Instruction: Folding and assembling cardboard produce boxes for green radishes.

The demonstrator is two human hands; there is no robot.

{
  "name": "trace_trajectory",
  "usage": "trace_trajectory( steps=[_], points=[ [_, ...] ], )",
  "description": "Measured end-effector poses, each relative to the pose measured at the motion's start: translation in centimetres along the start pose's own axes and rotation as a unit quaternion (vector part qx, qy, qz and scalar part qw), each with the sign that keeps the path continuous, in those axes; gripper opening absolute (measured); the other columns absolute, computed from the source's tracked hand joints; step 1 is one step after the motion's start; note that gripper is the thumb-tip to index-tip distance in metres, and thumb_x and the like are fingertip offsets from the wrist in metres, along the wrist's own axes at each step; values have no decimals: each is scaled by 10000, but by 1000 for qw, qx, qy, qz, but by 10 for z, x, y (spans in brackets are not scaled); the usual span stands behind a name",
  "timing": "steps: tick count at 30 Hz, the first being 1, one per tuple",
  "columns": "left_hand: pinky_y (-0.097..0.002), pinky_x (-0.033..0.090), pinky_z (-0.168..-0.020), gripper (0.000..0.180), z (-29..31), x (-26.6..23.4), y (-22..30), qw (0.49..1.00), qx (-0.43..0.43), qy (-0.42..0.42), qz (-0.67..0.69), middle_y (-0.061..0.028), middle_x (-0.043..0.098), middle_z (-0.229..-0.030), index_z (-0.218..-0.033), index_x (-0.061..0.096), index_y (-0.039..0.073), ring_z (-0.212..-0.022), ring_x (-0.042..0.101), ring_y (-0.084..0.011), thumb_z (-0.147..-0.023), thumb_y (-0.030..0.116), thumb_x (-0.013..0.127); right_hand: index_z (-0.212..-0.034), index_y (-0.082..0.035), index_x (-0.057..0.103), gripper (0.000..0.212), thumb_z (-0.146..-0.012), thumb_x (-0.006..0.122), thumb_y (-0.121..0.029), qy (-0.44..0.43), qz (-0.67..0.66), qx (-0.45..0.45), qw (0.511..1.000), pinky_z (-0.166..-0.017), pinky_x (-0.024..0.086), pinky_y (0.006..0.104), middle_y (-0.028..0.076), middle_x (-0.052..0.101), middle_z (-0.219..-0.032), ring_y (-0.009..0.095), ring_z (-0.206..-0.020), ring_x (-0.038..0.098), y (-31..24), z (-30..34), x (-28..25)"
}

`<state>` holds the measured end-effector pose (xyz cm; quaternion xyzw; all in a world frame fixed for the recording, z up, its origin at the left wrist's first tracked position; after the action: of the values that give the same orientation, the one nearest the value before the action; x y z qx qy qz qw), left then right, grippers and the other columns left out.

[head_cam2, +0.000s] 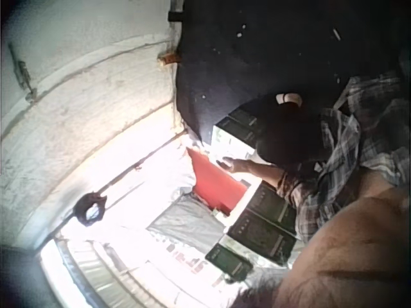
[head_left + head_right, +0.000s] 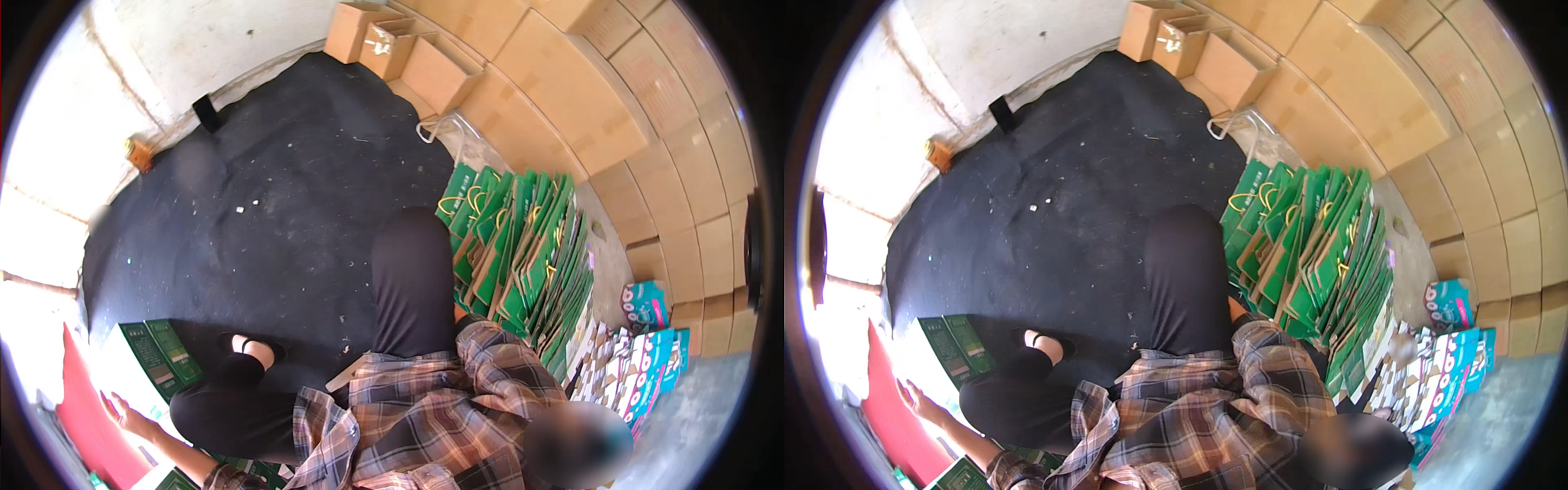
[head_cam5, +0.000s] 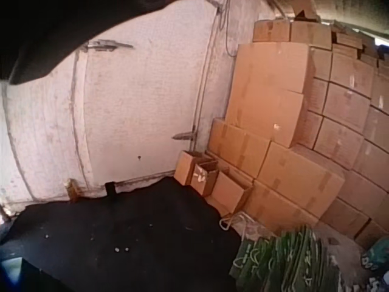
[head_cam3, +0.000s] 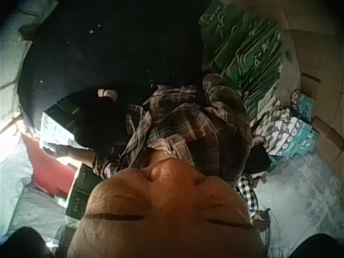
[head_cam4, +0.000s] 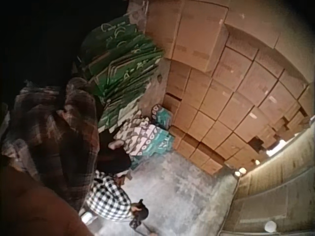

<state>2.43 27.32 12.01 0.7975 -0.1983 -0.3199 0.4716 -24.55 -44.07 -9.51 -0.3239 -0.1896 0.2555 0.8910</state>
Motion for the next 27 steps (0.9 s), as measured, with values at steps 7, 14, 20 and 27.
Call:
trace_trajectory(
  steps=[7,14,20,27],
  points=[
    [-317,413,-976,338,84,113,148,952,260,-91,-136,-86,488,-1313,-1267,535,87,-1190,477,-195,-933,137,527,-1148,-38,587,375,-928,466,-317,-82,-46,120,988,-827,492,346,72,640,-1084,198,-952,614,21,-41,42],
    [-278,482,-759,308,129,196,104,906,251,-332,-72,-85,440,-1297,-1222,552,36,-1023,523,-167,-918,55,514,-1145,-58,587,329,-922,496,-282,-172,-41,133,975,-785,504,331,69,641,-1076,181,-935,618,-7,-40,29],
    [-280,472,-691,230,127,216,81,858,354,-352,-123,-104,520,-1184,-1102,614,25,-995,550,-195,-884,38,542,-1101,-25,586,274,-917,549,-225,-172,-50,-167,970,-625,523,275,102,654,-932,213,-813,663,-150,81,-50],
    [-314,462,-819,184,156,226,90,838,345,-392,-160,-116,573,-1088,-1031,635,8,-1004,562,-242,-866,31,557,-974,-51,610,163,-865,608,-172,358,-325,-276,831,-545,463,249,29,611,-779,132,-656,579,-68,118,-358]
  ],
)
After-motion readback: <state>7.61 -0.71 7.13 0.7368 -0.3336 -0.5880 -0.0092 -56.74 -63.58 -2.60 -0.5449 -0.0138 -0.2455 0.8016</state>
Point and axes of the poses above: each hand's wrist, its own z-axis away from the middle knuckle, its own x-axis out of the palm, y = z × x, the point moved 5 cm from there along -z, towards the middle knuckle
